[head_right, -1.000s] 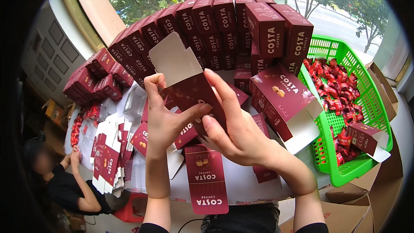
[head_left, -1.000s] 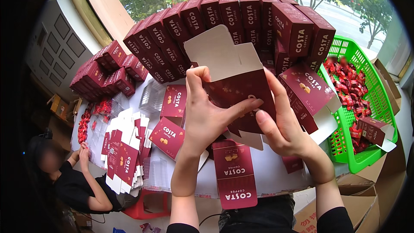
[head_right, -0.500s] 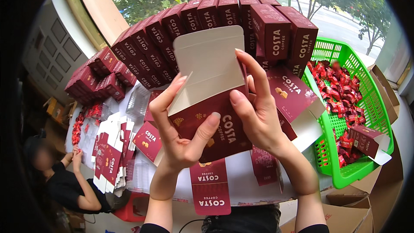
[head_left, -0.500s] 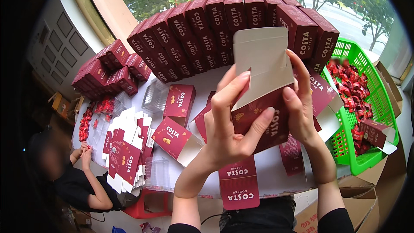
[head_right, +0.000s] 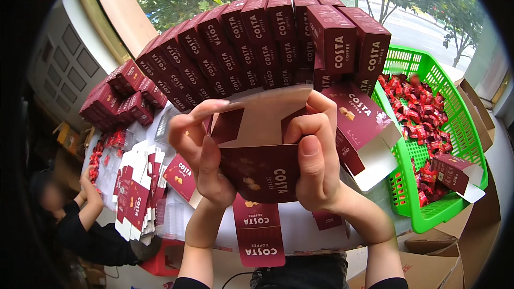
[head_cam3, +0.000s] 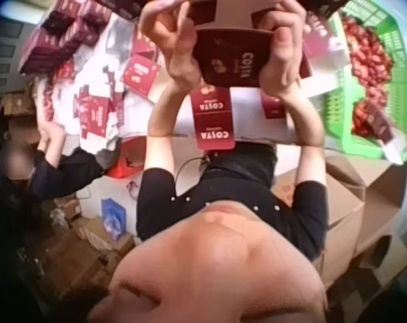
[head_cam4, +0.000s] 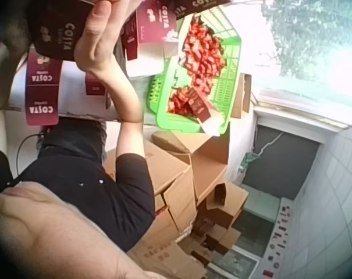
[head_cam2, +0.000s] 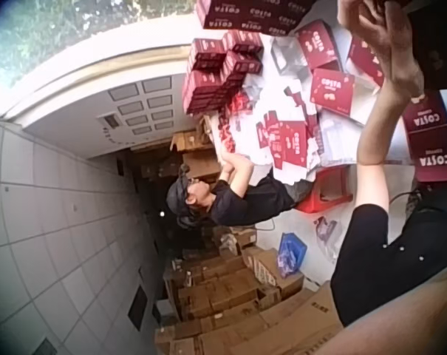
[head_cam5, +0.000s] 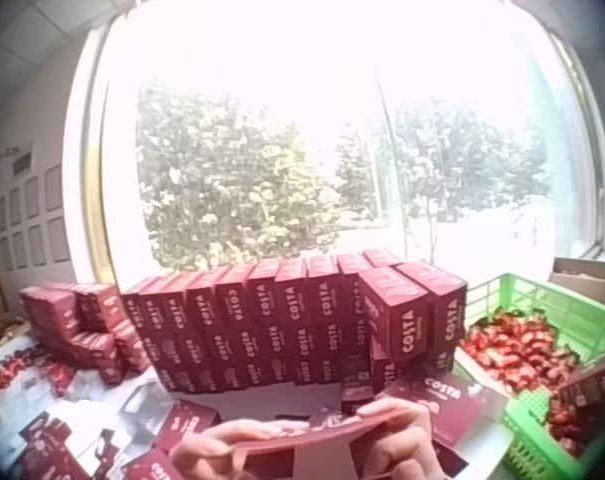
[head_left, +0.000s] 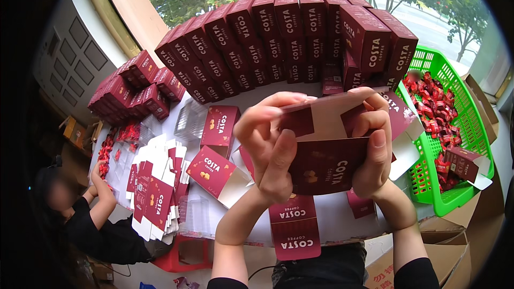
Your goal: The person assembles flat-packed cardboard boxes by folding and tucking flaps. They then place small red-wrapped items into the assembled boxes and close them. The person repeats this process with multiple boxes and items.
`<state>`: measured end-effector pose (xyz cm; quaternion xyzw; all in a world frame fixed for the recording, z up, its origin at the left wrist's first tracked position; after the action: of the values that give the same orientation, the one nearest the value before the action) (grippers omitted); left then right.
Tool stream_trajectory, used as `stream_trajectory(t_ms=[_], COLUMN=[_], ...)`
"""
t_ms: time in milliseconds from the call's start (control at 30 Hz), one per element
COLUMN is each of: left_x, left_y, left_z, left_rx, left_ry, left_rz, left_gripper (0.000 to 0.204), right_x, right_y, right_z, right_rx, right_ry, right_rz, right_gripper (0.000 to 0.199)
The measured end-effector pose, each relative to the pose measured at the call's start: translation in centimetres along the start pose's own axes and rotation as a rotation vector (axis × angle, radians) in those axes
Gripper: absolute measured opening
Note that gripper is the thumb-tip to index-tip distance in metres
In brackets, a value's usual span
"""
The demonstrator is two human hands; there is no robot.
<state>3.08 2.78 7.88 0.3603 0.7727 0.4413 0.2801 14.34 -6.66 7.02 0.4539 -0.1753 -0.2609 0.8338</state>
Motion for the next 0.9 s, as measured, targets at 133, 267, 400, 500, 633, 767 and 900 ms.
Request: stream_trajectory(t_ms=[133, 267, 400, 500, 633, 767, 900], left_x=[-0.2, 0.0, 0.0, -0.2, -0.1, -0.3, -0.6], left_y=[0.0, -0.7, -0.8, -0.6, -0.5, -0.4, -0.4], left_z=[0.5, 0.6, 0.9, 1.5, 0.9, 0.6, 0.3], left_rx=[0.003, 0.024, 0.071, 0.141, 0.117, 0.089, 0.067], left_ry=[0.063, 0.052, 0.23, 0.135, 0.126, 0.128, 0.139], left_rz=[0.048, 0.04, 0.068, 0.047, 0.041, 0.03, 0.023], left_gripper=[0.033, 0.04, 0.038, 0.042, 0.04, 0.034, 0.033], right_x=[0.2, 0.2, 0.4, 0.6, 0.7, 0.6, 0.9], right_y=[-0.1, -0.4, -0.4, -0.4, -0.7, -0.6, -0.5], right_z=[0.5, 0.6, 0.3, 0.4, 0.3, 0.5, 0.9], right_rx=[0.11, 0.264, 0.226, 0.179, 0.134, 0.086, 0.076], right_ry=[-0.018, 0.051, 0.053, -0.024, 0.03, 0.17, 0.096], right_rz=[-0.046, -0.114, -0.069, -0.012, -0.038, -0.088, -0.083], right_gripper=[0.029, 0.042, 0.045, 0.042, 0.041, 0.051, 0.052])
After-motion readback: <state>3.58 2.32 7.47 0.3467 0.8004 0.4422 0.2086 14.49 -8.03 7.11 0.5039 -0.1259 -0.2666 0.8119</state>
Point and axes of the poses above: each hand's wrist, its own y-axis towards the middle knuckle, its own x-axis out of the back of the hand, z = x × y, the point moved 9 cm from there along y, towards the middle knuckle, and after that the axes turned 1 degree about y, right-handed, at the moved point
